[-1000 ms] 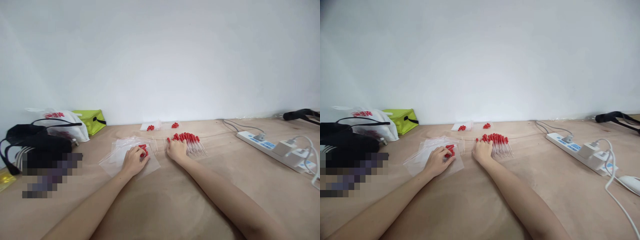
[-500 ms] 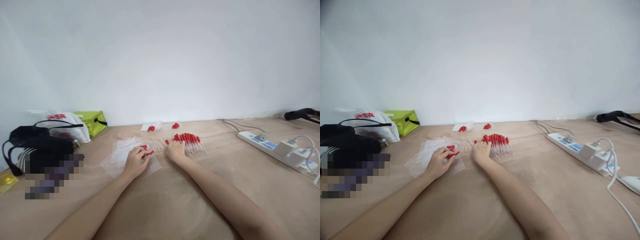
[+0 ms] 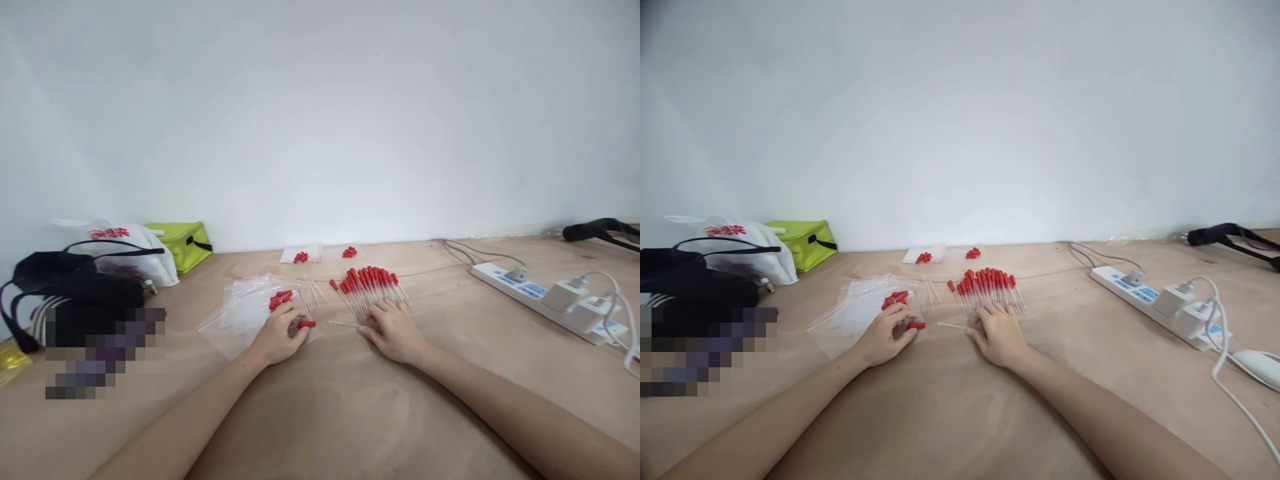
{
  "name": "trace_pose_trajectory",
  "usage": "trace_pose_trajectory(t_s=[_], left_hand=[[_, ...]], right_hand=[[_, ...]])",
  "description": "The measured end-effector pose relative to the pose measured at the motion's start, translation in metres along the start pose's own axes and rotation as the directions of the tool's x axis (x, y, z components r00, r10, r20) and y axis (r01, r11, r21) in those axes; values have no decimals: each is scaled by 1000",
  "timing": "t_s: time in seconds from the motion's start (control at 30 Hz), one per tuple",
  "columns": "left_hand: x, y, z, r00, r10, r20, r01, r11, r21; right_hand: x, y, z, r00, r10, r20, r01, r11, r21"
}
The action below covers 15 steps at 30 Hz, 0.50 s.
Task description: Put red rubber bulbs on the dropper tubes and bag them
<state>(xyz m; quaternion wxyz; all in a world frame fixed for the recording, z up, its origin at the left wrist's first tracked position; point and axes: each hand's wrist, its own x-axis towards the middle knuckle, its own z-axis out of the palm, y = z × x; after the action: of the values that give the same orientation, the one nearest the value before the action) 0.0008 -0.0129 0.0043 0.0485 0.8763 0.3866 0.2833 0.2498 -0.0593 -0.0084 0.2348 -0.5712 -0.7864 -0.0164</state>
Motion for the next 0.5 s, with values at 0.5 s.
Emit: trace_pose_trajectory(t_s=[0.5], left_hand=[[3, 13, 9, 998, -62, -14, 58, 979, -195]], right_hand=[[19, -20, 24, 996, -7, -90, 22, 985, 169]])
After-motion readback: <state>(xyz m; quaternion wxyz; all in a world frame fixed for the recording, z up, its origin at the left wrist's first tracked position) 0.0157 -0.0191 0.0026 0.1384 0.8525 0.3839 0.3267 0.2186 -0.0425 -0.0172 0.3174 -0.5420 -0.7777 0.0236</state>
